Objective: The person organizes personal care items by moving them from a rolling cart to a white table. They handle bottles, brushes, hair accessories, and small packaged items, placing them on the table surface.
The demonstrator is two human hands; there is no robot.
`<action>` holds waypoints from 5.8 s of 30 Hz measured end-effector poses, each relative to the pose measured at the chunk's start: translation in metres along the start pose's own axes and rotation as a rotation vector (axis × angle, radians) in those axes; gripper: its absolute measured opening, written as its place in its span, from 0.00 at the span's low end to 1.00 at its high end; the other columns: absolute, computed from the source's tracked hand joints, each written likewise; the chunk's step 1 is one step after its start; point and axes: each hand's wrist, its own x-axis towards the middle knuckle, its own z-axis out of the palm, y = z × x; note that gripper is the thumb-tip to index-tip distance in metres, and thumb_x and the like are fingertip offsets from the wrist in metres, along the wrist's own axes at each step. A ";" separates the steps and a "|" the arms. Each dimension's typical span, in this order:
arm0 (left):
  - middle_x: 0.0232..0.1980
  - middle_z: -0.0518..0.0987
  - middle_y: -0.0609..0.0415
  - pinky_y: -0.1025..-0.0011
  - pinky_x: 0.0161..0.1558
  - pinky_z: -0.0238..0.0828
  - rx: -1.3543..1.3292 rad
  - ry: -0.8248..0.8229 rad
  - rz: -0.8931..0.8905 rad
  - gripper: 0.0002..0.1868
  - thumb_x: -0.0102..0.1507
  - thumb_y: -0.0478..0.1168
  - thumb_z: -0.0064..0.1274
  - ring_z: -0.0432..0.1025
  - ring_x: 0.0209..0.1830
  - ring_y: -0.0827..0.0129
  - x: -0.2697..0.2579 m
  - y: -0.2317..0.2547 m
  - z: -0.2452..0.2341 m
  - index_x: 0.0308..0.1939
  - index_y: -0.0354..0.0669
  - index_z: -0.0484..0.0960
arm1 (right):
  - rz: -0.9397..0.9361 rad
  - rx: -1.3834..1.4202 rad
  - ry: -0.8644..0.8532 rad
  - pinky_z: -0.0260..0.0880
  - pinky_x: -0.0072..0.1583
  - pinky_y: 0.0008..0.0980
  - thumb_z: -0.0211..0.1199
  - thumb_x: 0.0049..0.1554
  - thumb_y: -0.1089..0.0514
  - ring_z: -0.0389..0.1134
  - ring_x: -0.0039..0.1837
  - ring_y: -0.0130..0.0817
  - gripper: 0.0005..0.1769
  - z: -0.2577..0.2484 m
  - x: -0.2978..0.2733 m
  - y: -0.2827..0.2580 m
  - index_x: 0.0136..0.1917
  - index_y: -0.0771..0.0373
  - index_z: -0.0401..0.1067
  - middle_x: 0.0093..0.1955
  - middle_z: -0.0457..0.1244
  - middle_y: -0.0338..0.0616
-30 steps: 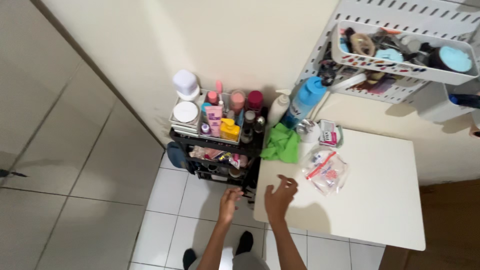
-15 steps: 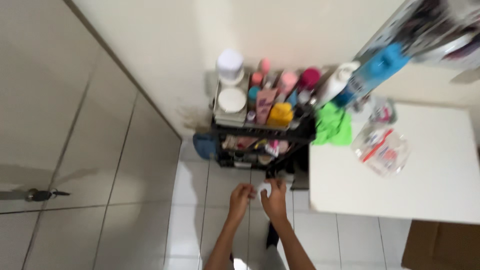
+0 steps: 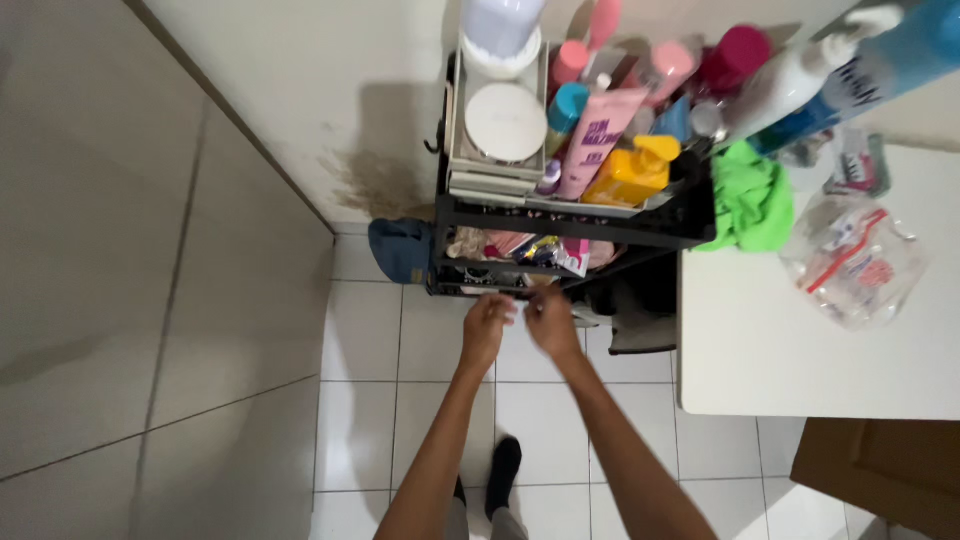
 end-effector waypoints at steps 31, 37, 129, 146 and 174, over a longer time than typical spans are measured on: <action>0.29 0.76 0.58 0.77 0.29 0.60 0.322 0.058 -0.354 0.10 0.57 0.38 0.39 0.67 0.28 0.75 -0.014 0.038 -0.023 0.30 0.43 0.77 | 0.132 0.491 0.648 0.55 0.35 0.26 0.57 0.48 0.70 0.52 0.33 0.19 0.07 0.040 0.079 0.046 0.30 0.72 0.64 0.25 0.56 0.36; 0.28 0.76 0.58 0.78 0.28 0.60 0.301 0.041 -0.278 0.10 0.56 0.39 0.38 0.68 0.27 0.75 -0.014 0.037 -0.013 0.30 0.43 0.77 | 0.163 0.740 0.680 0.56 0.36 0.22 0.55 0.49 0.69 0.55 0.33 0.18 0.04 0.028 0.082 0.031 0.33 0.72 0.68 0.29 0.60 0.34; 0.36 0.71 0.54 0.79 0.32 0.66 0.389 -0.296 0.285 0.07 0.61 0.37 0.42 0.67 0.31 0.75 -0.166 0.196 0.214 0.42 0.38 0.71 | 0.381 0.861 0.056 0.62 0.37 0.27 0.58 0.52 0.64 0.60 0.34 0.30 0.14 -0.270 -0.161 -0.069 0.52 0.67 0.67 0.35 0.61 0.48; 0.46 0.68 0.52 0.74 0.33 0.64 0.695 -0.070 0.176 0.16 0.55 0.28 0.40 0.66 0.36 0.69 -0.137 0.136 0.192 0.47 0.38 0.69 | 0.630 0.371 0.515 0.64 0.34 0.26 0.63 0.47 0.60 0.62 0.34 0.30 0.19 -0.261 -0.060 0.118 0.50 0.68 0.62 0.37 0.63 0.50; 0.36 0.76 0.48 0.71 0.38 0.67 0.720 0.040 0.145 0.06 0.56 0.31 0.43 0.71 0.35 0.63 -0.011 0.044 0.079 0.36 0.36 0.74 | 0.132 -0.056 0.241 0.62 0.37 0.44 0.57 0.46 0.64 0.63 0.36 0.54 0.11 -0.055 0.028 0.026 0.43 0.69 0.63 0.32 0.60 0.57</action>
